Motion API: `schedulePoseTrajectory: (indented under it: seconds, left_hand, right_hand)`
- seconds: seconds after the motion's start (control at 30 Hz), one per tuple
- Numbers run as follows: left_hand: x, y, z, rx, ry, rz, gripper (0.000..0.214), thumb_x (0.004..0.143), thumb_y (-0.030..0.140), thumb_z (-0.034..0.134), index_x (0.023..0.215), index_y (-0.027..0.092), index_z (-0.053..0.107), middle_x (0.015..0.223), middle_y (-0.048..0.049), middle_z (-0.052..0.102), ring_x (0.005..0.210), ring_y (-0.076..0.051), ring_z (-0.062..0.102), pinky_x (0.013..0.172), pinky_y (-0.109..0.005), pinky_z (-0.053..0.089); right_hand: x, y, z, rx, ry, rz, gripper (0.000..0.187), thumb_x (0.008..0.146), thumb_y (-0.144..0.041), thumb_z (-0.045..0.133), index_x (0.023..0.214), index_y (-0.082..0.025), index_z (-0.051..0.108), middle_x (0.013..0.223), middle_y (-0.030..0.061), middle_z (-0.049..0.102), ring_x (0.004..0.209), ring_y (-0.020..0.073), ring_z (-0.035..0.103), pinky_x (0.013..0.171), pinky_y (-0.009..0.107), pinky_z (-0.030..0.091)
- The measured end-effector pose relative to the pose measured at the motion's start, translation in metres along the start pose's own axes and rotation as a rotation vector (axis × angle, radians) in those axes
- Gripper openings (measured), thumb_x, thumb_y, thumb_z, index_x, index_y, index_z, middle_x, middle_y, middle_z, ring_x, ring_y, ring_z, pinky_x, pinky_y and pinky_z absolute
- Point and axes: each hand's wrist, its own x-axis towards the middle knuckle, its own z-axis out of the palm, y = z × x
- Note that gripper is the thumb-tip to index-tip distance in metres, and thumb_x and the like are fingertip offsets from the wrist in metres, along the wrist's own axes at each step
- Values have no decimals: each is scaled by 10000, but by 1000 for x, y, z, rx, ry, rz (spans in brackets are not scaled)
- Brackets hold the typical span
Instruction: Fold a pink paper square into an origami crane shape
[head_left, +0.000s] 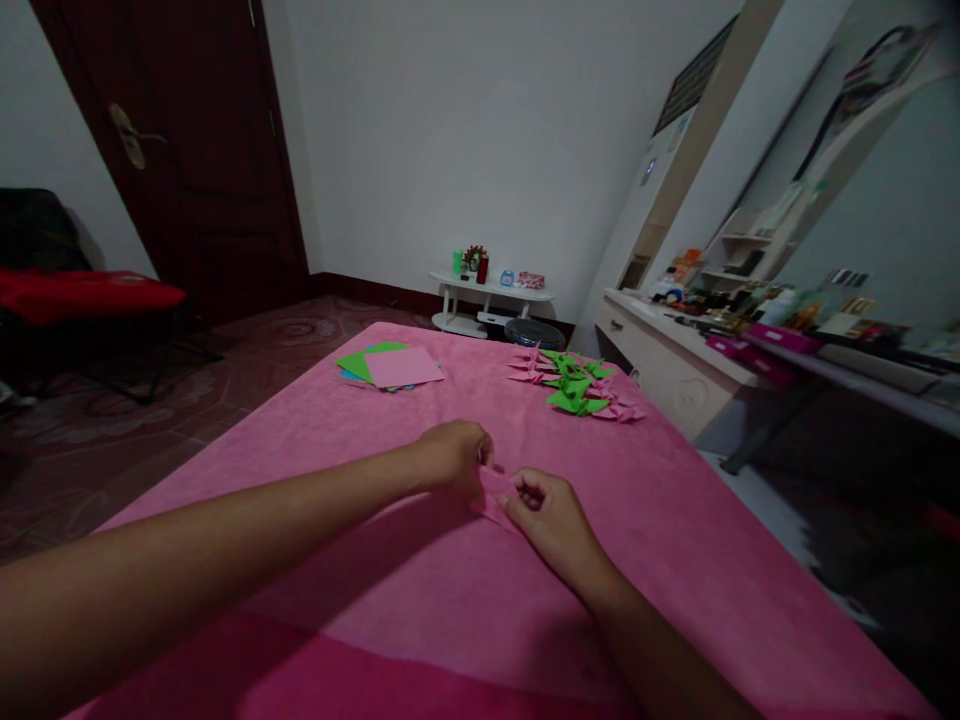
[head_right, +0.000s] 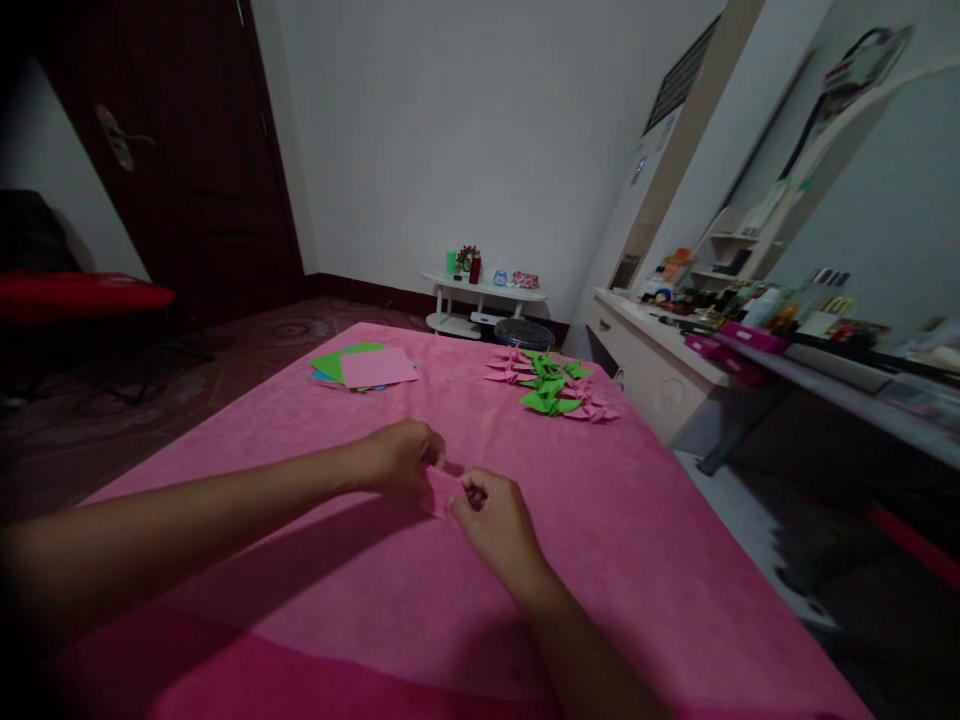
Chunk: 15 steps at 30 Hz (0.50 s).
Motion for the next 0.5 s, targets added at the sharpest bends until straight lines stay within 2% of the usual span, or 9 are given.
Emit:
schedulePoseTrajectory:
  seconds: [0.07, 0.17, 0.23, 0.3, 0.4, 0.5]
  left_hand:
    - [2, -3, -7, -247, 47, 35, 318, 484, 123, 732, 772, 156, 603, 598, 30, 598, 544, -126, 544, 498, -201, 368]
    - [1, -8, -9, -704, 78, 93, 467, 542, 92, 693, 968, 148, 512, 614, 35, 614, 528, -115, 566, 517, -200, 413]
    - [-3, -13, -6, -885, 55, 107, 539, 558, 96, 700, 1043, 141, 470, 636, 16, 640, 538, -118, 587, 549, -219, 445]
    - [-7, -18, -4, -909, -37, 104, 559, 567, 102, 705, 1070, 133, 464, 625, 5, 649, 536, -121, 592, 556, -228, 450]
    - [-5, -23, -2, -789, -256, 76, 572, 550, 107, 728, 1073, 135, 497, 603, 15, 643, 541, -128, 591, 557, -233, 440]
    - [6, -20, 1, -643, -379, 93, 539, 504, 128, 780, 998, 139, 566, 605, 31, 624, 558, -124, 579, 566, -232, 433]
  right_hand:
    - [-3, -7, 4, 183, -11, 69, 76, 687, -232, 630, 676, -158, 615, 627, -7, 607, 593, 133, 554, 564, 229, 427]
    - [-10, -17, 12, 495, -115, 150, 213, 669, -322, 694, 764, -137, 647, 708, 35, 668, 646, 160, 614, 641, 268, 475]
    - [-14, -22, 14, 527, -226, 180, 301, 675, -399, 709, 778, -123, 648, 691, 50, 673, 615, 155, 623, 613, 262, 478]
    - [-14, -23, 13, 452, -273, 201, 362, 705, -466, 684, 810, -124, 630, 651, 35, 655, 549, 121, 596, 525, 215, 442]
    - [-10, -19, 5, 321, -164, 244, 385, 726, -502, 641, 863, -148, 572, 544, -38, 566, 420, 77, 493, 384, 166, 334]
    - [-5, -10, -1, 242, -102, 278, 347, 674, -416, 665, 866, -167, 519, 488, -82, 512, 358, 75, 444, 329, 160, 290]
